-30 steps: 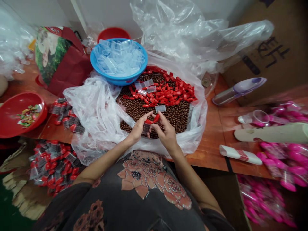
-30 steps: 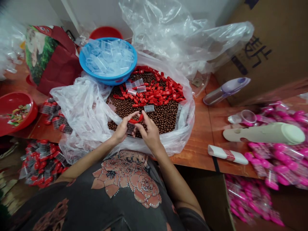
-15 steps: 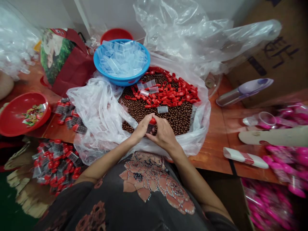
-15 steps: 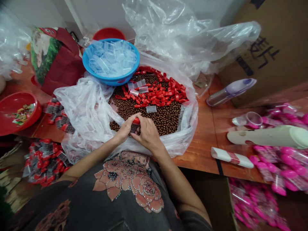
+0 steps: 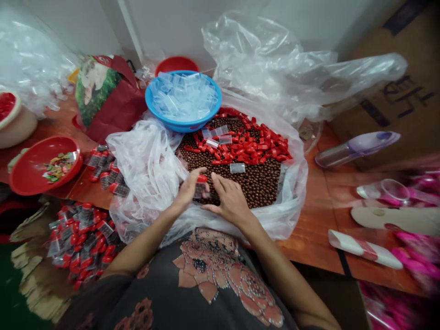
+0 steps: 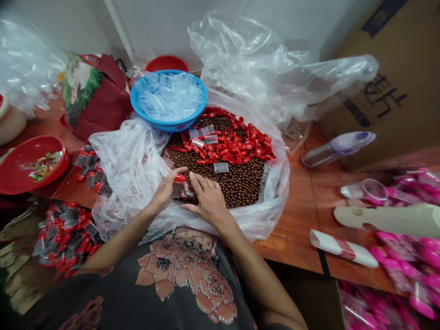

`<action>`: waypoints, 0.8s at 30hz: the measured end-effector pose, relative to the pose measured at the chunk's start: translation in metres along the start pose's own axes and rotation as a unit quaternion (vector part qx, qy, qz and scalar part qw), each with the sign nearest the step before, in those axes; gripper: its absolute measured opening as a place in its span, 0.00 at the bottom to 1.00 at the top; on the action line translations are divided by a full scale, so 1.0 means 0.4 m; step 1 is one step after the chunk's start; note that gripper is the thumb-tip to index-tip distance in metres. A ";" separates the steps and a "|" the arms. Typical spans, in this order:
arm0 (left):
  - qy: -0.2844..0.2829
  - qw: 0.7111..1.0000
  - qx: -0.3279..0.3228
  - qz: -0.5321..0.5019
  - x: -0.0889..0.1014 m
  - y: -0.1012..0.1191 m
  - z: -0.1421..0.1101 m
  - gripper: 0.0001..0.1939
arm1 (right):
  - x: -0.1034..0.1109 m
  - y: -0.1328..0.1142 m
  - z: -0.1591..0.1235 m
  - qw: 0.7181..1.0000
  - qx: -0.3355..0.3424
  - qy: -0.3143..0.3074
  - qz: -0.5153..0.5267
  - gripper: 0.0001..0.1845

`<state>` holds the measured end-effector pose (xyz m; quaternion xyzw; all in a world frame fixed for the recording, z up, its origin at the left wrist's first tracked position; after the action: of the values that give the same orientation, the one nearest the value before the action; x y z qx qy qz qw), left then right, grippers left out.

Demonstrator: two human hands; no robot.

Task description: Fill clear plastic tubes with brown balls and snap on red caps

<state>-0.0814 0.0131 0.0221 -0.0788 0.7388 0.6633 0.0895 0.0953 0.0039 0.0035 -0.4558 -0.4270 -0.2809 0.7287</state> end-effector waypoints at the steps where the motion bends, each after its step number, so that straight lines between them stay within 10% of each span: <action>1: 0.035 0.999 -0.037 0.007 0.045 0.036 0.011 0.27 | -0.004 0.007 -0.004 1.000 -0.012 -0.001 0.010 0.48; 7: 0.187 0.975 -0.084 -0.081 0.302 0.230 0.025 0.29 | -0.044 0.062 -0.031 0.997 -0.029 0.007 0.066 0.33; 17: 0.193 0.970 -0.041 -0.140 0.380 0.219 -0.003 0.21 | -0.088 0.057 -0.043 0.992 0.020 -0.005 0.125 0.26; 24: 0.405 0.902 -0.140 0.046 0.561 0.251 0.026 0.19 | -0.110 0.075 -0.066 0.991 0.018 0.005 0.136 0.21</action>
<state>-0.3228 0.0348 0.0648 -0.3185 0.6140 0.6738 -0.2599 0.1077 -0.0063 -0.0537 -0.4955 -0.3626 -0.1737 0.7700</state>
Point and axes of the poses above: each hand's wrist, its own z-axis towards the middle knuckle, its own x-axis out of the back of the hand, y = z × x, the point moved 1 cm from there along z, towards the middle knuckle, and after that the axes turned 12 degrees about -x, right-handed, at the moved point
